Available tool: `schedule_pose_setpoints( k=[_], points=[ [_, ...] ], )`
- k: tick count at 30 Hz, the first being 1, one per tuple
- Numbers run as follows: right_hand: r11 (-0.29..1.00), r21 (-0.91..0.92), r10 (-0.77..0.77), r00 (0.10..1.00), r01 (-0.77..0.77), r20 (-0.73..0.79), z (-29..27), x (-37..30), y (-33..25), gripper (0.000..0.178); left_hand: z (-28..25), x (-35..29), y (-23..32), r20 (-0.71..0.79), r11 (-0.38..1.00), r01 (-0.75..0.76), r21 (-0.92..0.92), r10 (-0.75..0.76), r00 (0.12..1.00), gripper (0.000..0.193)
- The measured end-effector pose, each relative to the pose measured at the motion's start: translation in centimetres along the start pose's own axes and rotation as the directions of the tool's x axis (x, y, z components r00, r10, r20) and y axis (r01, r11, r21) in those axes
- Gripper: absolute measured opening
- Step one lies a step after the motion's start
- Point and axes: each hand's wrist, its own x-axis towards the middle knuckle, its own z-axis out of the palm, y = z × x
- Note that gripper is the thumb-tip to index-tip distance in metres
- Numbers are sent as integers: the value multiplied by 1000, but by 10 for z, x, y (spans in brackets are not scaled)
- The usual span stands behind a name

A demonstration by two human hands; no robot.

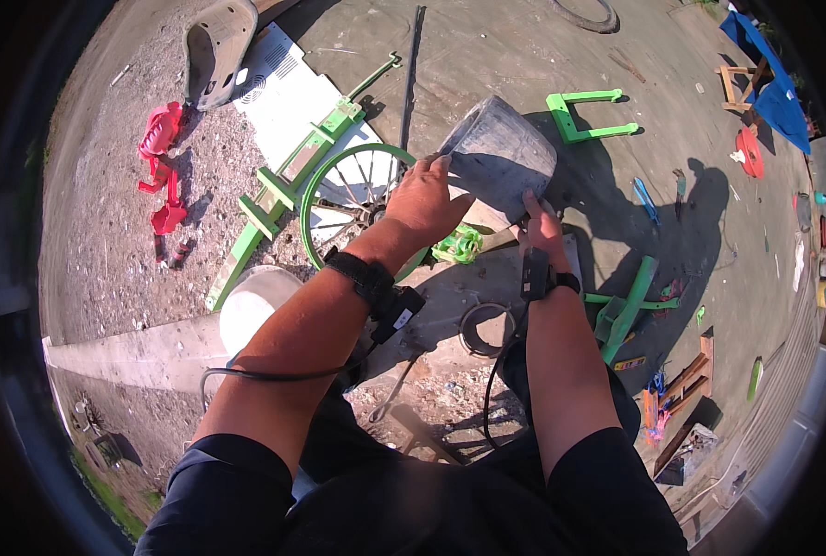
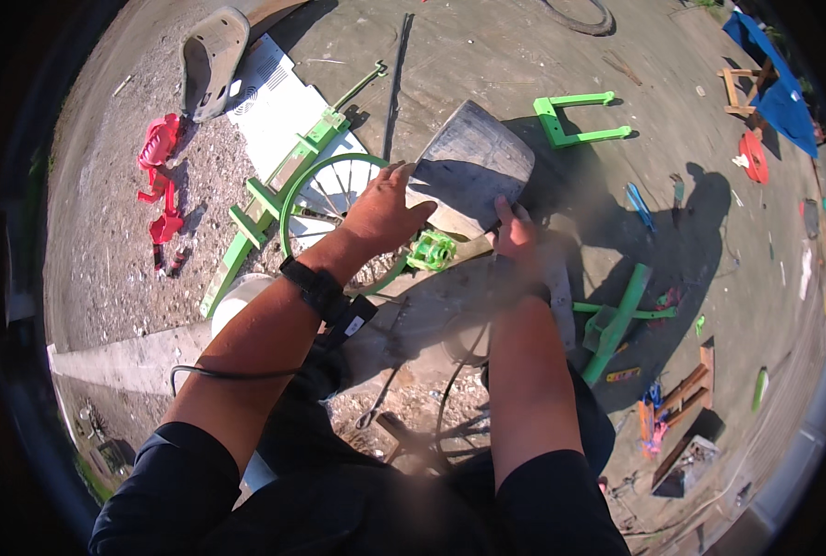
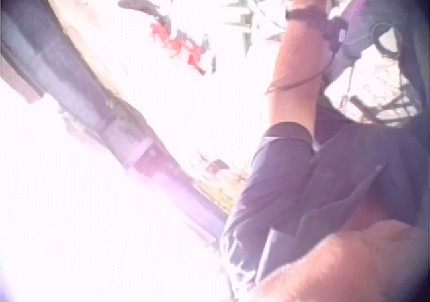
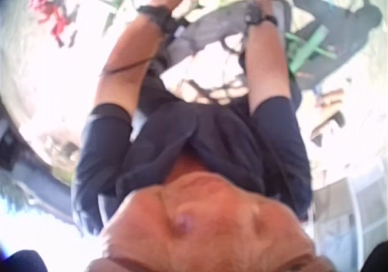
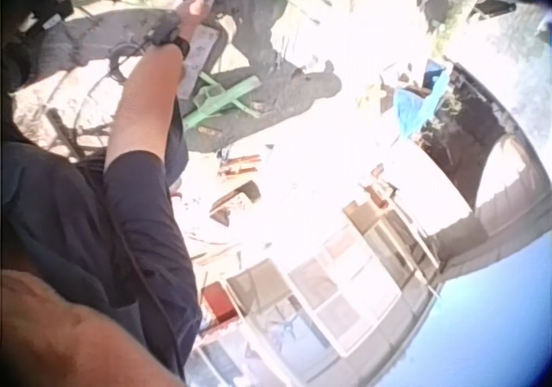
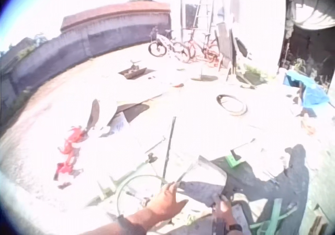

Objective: The person is sitting on the ground and working on a green bicycle wheel. They use a wrench to tighten the axle nuts on the wheel hub. The person also picks up and examines a large black tire, turning it over to inspect the tread and sidewall before setting it aside.

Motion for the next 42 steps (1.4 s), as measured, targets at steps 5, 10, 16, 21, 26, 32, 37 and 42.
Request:
schedule_pose_setpoints(
  k=[5, 10, 16, 21, 26, 32, 37, 42],
  points=[
    [821, 561, 98, 994, -106, 44, 9, -28, -13, 38, 23, 51, -6, 74, 977, 135, -164, -125, 989, 83],
    [775, 576, 157, 963, -258, 221, -12, -37, -34, 44, 55, 54, -8, -28, 976, 38, -213, -45, 999, 74],
    [743, 633, 89, 970, -216, 227, -32, -53, -91, 50, -6, 28, 50, -254, 936, -223, -271, 154, 955, 66],
    [679, 731, -245, 960, 72, 132, -39, -82, -172, 54, -75, -30, 107, -568, 807, -575, -139, 411, 714, 64],
    [550, 815, -366, 930, 183, 39, -77, -147, -259, 99, -130, -105, 138, -518, 586, -799, 134, 729, 448, 62],
    [488, 835, -350, 933, 255, -80, -75, -188, -256, 86, -126, -155, 141, -383, 447, -869, 214, 857, 346, 39],
    [457, 848, -317, 940, 270, -129, -60, -193, -242, 85, -134, -172, 138, -362, 445, -848, 290, 871, 333, 37],
    [452, 847, -300, 942, 281, -152, -56, -194, -235, 84, -154, -163, 132, -675, 497, -840, 219, 699, 237, 79]
  ],
)
